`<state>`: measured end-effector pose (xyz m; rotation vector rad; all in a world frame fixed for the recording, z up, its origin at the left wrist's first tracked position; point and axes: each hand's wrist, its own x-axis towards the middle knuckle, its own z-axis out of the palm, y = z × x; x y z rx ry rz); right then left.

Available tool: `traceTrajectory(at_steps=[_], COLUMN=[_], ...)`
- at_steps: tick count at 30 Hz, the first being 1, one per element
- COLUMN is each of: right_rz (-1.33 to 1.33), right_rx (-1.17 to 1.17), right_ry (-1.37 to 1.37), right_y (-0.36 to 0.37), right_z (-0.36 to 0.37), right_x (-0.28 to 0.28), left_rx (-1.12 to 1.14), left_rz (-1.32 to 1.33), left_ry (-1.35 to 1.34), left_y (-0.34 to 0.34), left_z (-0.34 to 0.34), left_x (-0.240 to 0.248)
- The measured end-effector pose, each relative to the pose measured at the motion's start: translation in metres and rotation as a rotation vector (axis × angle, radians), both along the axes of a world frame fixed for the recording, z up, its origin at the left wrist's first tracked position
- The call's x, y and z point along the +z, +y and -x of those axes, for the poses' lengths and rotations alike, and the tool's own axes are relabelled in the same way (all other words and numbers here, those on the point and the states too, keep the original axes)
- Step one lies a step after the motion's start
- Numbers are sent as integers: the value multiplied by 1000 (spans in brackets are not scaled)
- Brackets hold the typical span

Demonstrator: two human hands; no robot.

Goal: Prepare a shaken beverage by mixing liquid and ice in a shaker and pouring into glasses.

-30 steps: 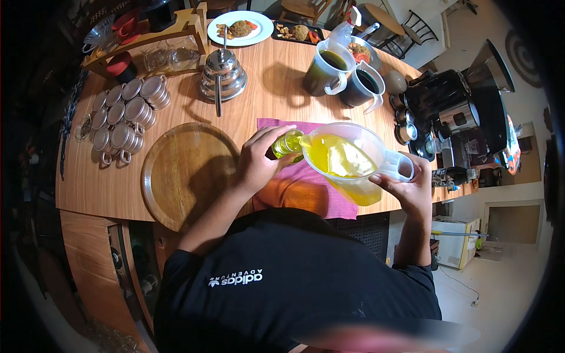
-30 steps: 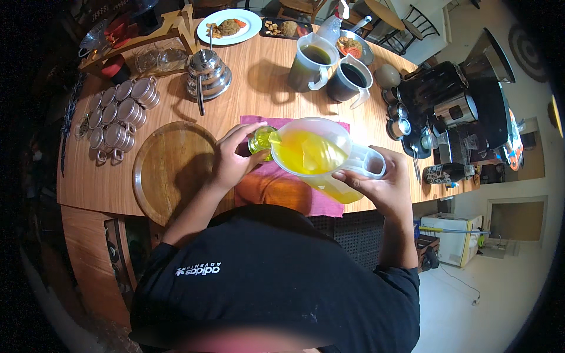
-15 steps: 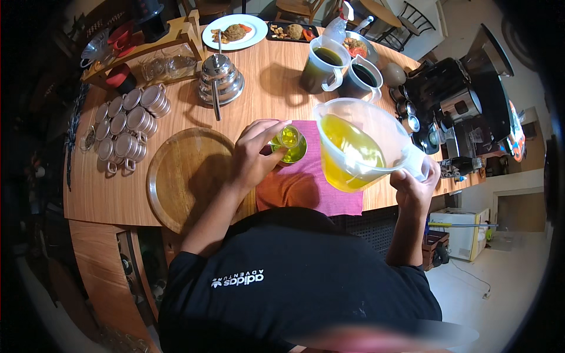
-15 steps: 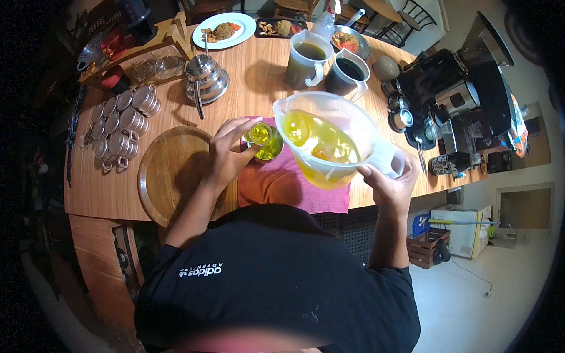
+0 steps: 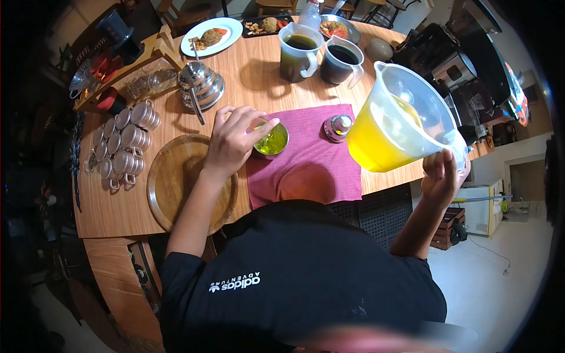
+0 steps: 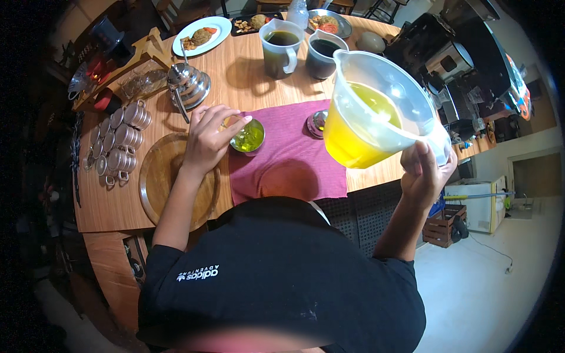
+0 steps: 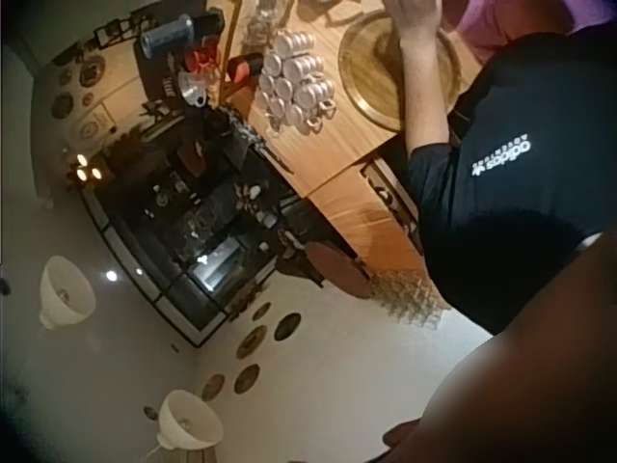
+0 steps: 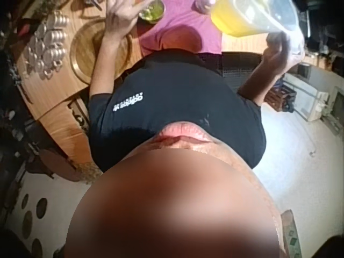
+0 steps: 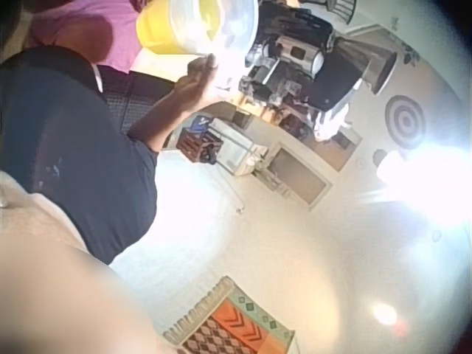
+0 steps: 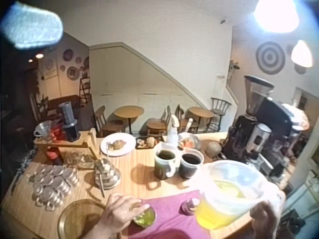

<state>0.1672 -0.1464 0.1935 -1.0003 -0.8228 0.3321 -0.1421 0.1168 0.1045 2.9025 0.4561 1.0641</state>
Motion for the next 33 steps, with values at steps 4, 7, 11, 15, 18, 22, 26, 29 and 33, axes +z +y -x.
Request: traceTrajectory(at_steps=[4, 7, 11, 15, 18, 22, 26, 29, 33], right_rz=[-21, 27, 33, 70, 87, 133, 129, 130, 131], right_rx=[-113, -239, -229, -241, -216, -231, -252, -266, -325], right_ry=[-28, -28, -7, -17, 37, 66, -34, -108, -60], right_y=[-15, -17, -8, 9, 21, 40, 55, 69, 92], right_z=[-25, -43, -61, -91, -101, -111, -125, -133, -129], right_x=[-12, -18, -30, -56, -72, -92, -115, -134, -140], left_rx=[17, 40, 87, 129, 176, 270, 407, 454, 416], left_rz=[-99, -159, -240, -295, -274, -180, -172, -146, 140], left_ry=[69, 108, 173, 231, 206, 181, 155, 78, -282], left_y=[-5, -7, -8, -13, -22, -39, -51, -61, -83], left_z=[-6, -10, -11, -12, -15, -17, -16, -20, -49], left_x=[5, 7, 11, 19, 27, 36, 31, 28, 28])
